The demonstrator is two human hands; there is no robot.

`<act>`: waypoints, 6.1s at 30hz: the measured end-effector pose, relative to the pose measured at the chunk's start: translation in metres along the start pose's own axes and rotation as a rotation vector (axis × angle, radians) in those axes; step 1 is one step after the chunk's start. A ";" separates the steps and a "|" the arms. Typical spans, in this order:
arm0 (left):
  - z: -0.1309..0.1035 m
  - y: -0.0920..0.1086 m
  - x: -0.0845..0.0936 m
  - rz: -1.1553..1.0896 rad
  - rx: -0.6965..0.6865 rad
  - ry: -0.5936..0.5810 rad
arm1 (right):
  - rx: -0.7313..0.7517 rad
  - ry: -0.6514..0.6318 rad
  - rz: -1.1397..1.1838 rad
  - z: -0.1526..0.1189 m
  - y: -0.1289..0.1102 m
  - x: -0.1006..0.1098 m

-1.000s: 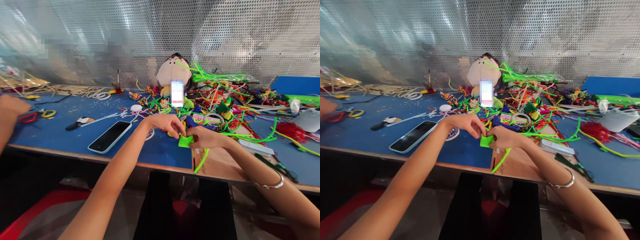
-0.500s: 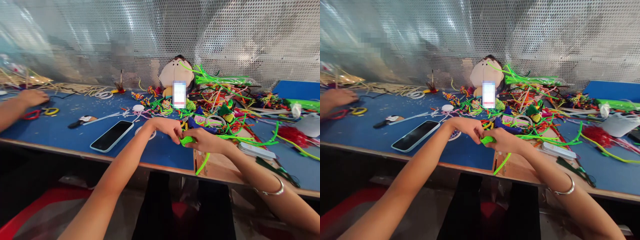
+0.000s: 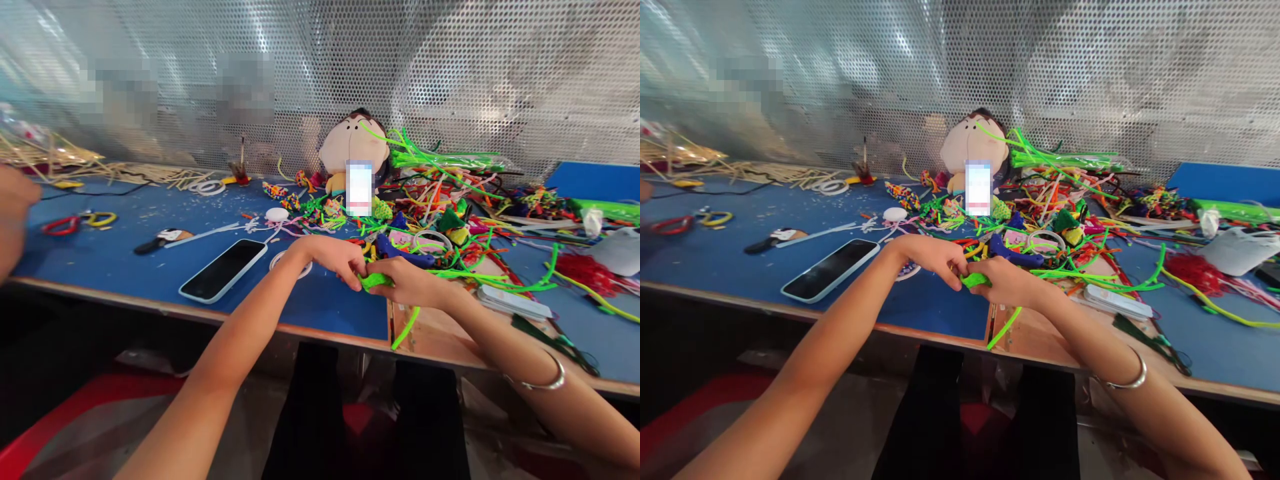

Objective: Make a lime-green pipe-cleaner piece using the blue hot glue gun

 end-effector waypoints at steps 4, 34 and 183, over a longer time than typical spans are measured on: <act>-0.002 0.002 0.001 0.027 -0.020 0.014 | 0.009 0.012 -0.048 -0.001 0.000 0.001; -0.003 -0.016 -0.027 0.090 0.030 0.365 | 0.038 0.213 0.087 0.000 0.020 -0.004; 0.020 -0.047 0.038 -0.592 -0.693 1.276 | -0.673 0.814 0.150 -0.017 0.075 0.020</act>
Point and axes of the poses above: each hand's wrist, its own z-axis towards the middle knuckle, its own x-axis out of the back of the hand, y = z × x, the point moved 2 cm from there along z, towards the middle knuckle, and after that the axes turned 14 degrees about -z, right-handed, at the moved point
